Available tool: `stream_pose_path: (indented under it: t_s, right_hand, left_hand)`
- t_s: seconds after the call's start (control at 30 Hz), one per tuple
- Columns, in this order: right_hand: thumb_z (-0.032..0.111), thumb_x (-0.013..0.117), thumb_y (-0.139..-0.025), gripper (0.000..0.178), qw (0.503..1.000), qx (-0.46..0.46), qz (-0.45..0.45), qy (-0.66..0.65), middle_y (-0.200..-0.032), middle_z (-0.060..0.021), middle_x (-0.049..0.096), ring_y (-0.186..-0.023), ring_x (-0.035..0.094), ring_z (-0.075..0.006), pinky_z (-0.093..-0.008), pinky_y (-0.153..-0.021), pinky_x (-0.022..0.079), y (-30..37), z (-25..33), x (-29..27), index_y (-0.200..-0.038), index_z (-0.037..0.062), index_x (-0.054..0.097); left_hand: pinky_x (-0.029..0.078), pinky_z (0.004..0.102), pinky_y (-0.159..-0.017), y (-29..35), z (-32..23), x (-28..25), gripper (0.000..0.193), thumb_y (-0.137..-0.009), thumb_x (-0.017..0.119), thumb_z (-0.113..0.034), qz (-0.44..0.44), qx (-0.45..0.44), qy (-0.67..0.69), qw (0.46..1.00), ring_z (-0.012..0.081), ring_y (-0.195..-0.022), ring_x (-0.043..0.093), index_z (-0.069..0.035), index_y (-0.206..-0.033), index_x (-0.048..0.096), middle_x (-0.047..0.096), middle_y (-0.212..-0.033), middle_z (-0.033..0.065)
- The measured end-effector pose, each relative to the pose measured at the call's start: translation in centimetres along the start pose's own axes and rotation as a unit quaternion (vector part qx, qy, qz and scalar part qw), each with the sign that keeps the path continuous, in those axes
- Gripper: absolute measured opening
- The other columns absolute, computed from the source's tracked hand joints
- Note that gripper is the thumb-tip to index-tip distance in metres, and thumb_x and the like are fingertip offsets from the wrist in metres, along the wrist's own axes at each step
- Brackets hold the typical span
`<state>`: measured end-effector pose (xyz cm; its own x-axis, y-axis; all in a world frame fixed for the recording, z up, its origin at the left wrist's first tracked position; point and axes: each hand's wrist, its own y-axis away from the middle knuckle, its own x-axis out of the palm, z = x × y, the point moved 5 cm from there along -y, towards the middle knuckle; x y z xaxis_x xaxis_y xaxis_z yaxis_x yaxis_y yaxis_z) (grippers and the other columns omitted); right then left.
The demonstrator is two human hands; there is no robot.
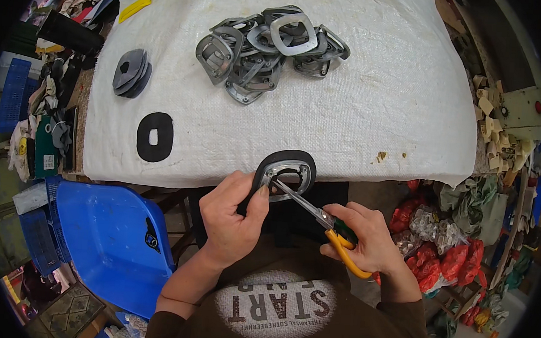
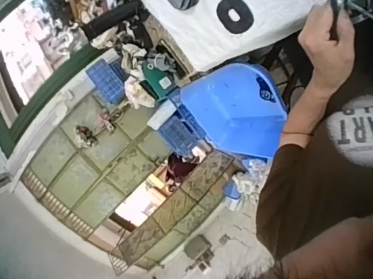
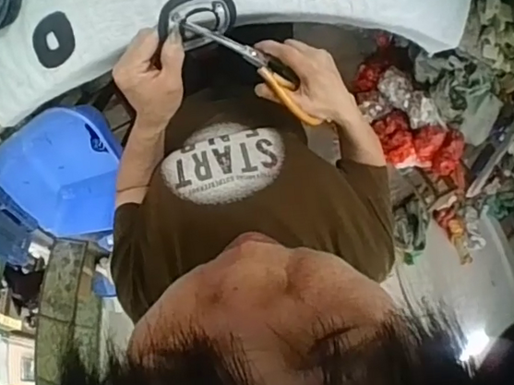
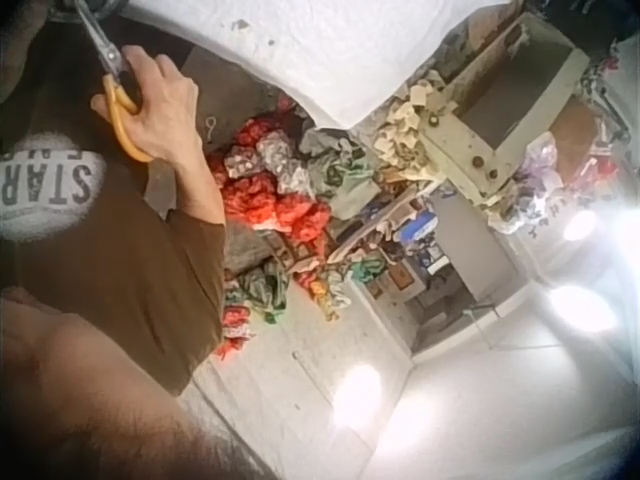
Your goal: Assembling foam rings onto plastic inserts for shoe components at a workstation.
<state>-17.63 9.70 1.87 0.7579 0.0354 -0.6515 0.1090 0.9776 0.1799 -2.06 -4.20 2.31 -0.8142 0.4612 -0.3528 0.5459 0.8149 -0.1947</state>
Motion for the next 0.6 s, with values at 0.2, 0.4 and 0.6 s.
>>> stream_pose_path:
  t_s: [0.2,0.4,0.6]
  right_hand:
    - [0.042,0.073,-0.068,0.053,0.999,-0.024,-0.022,-0.008,-0.064,-0.0071,0.049,-0.05,0.051,-0.024,-0.0327,-0.044,0.04,0.0,-0.13,-0.02,-0.105,0.0067,0.058]
    - [0.039,0.073,-0.069,0.05,0.998,-0.039,-0.037,-0.015,-0.062,-0.0072,0.049,-0.048,0.051,-0.0238,-0.0324,-0.043,0.04,0.1,-0.37,0.17,-0.103,0.006,0.058]
    - [0.035,0.073,-0.07,0.046,0.998,-0.044,-0.036,-0.03,-0.062,-0.008,0.05,-0.049,0.052,-0.0243,-0.033,-0.044,0.041,-0.02,-0.13,0.27,-0.101,0.0045,0.057]
  left_hand:
    - [0.03,0.0208,-0.05,0.18,0.1,0.46,0.011,-0.081,0.052,0.001,0.005,-0.005,0.011,1.0,0.0056,-0.056,0.039,0.005,-0.081,0.063,0.05,-0.064,0.0026]
    - [0.036,0.0258,-0.047,0.06,0.27,0.55,0.012,-0.076,0.058,0.002,0.015,-0.033,0.019,0.999,0.0147,-0.05,0.045,0.005,-0.087,0.061,0.049,-0.06,0.0093]
    - [0.037,0.0257,-0.048,0.23,0.48,0.71,0.011,-0.076,0.058,0.002,0.009,-0.037,0.017,0.999,0.015,-0.051,0.045,0.005,-0.086,0.061,0.05,-0.061,0.0095]
